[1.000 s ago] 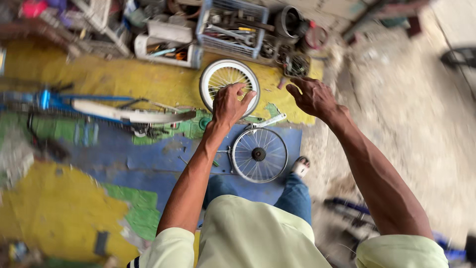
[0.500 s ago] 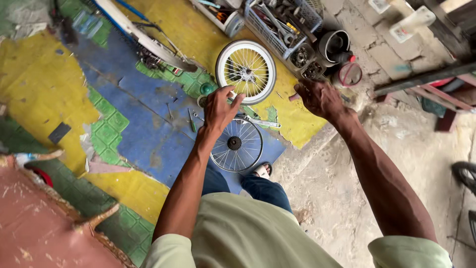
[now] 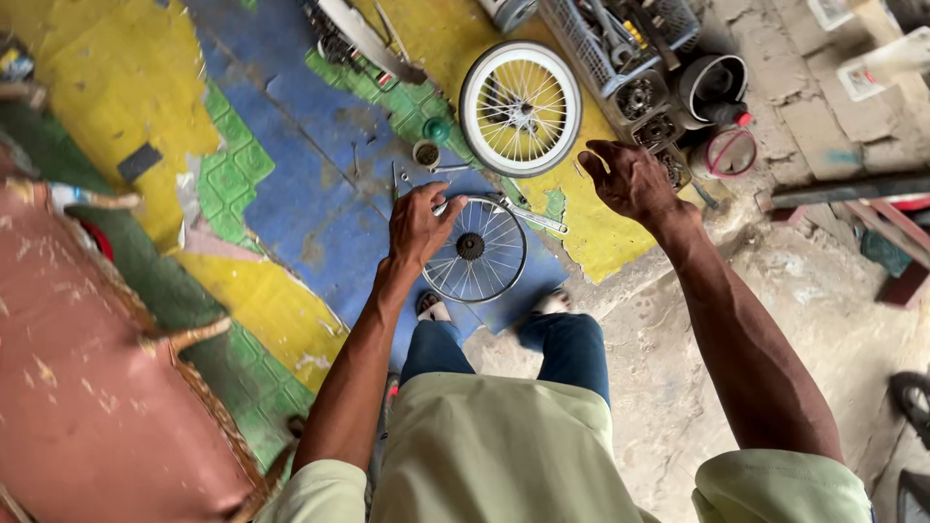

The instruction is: The person kneels to clean a tool with a cloth and places it under a shelf, then stands and works on a bicycle wheel hub, rotating the freewheel and adjusting components by hand.

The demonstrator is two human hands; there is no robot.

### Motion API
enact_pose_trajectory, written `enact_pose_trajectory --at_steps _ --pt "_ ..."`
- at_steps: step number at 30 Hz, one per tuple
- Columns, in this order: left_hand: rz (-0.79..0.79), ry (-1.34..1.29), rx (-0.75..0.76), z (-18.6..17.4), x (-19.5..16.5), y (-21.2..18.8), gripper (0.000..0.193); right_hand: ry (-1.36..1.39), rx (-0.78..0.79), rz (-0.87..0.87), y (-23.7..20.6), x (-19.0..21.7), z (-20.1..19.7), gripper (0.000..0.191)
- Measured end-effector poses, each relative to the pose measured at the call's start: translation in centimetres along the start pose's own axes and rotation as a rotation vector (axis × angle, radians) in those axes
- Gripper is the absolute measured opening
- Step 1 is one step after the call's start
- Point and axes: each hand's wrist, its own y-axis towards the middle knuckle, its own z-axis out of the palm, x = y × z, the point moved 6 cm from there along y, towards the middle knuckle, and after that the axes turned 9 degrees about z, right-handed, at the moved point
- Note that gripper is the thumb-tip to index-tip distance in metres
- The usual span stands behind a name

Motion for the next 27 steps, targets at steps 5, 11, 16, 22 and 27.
enact_pose_trajectory --at_steps 5,11,16,22,27 --pt "-0.105 0.021 -0.051 3.0 -0.4 -3.5 0.053 -0.025 0.101 -0.107 0.6 -4.0 3.0 0.036" --pt "-0.276 0.011 -0.26 8.0 -4.3 -5.7 0.054 -0.063 0.204 -0.493 3.2 -9.4 3.4 0.033" --pt "-0.476 -0.084 -0.25 14.3 -8.2 -9.3 0.041 -0.195 0.406 -0.387 4.2 -13.8 2.9 0.039" --pt "-0.604 -0.003 -0.239 20.7 -9.9 -16.1 0.043 -0.155 0.328 -0.589 2.4 -15.7 4.3 0.037" --pt "-0.54 -0.067 0.085 29.2 -11.9 -22.5 0.028 -0.555 0.704 -0.496 -4.9 -19.5 11.0 0.055"
